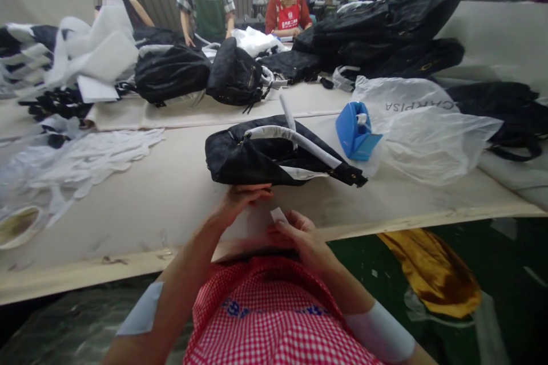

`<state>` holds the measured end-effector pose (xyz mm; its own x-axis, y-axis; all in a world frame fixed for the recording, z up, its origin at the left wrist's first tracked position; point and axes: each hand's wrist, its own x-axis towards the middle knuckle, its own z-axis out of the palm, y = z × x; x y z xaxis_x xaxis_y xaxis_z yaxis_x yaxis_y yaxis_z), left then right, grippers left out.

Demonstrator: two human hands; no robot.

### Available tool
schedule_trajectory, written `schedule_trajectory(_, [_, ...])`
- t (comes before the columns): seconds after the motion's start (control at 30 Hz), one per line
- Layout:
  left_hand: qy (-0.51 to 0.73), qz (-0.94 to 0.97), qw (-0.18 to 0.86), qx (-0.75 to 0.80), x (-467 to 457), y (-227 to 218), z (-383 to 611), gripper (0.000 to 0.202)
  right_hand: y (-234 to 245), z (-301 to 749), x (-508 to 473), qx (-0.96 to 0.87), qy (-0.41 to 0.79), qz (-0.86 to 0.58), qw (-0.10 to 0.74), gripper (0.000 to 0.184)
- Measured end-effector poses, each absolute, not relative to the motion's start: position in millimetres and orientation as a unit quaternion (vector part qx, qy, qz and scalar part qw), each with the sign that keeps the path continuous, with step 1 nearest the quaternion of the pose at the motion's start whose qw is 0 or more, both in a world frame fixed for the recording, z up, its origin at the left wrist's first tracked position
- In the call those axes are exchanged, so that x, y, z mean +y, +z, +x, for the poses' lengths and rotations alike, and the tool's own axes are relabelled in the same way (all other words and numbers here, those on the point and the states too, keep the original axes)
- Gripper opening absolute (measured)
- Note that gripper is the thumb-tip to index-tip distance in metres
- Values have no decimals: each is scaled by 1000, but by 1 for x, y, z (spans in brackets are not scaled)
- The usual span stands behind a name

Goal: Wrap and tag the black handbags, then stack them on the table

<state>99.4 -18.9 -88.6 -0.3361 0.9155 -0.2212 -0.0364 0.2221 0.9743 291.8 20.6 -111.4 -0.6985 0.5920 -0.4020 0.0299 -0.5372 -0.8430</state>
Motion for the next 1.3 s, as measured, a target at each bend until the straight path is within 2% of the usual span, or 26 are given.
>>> schedule_trajectory(0.17, [546, 400, 388, 626, -10, -102, 97, 22, -119, 281, 29, -555, 710, -361, 240, 39])
schedule_trajectory(0.3, [555, 445, 361, 603, 0, -109, 90, 17, -119, 278, 37, -595, 663, -380, 249, 35])
schedule_trajectory(0.63, [582, 464, 366, 559, 1, -137, 89, 19, -117, 272, 47, -641, 618, -392, 232, 35])
schedule_trajectory(0.77, [588, 429, 402, 556, -2, -127, 95, 19, -116, 271, 49, -661, 590, -402, 232, 35])
schedule_trajectory(1.1, [531, 415, 375, 636, -6, -107, 99, 14, -107, 259, 50, -640, 602, -429, 213, 35])
schedule_trajectory(1.3, [505, 462, 354, 637, -8, -105, 95, 30, -113, 260, 46, -673, 578, -400, 229, 36])
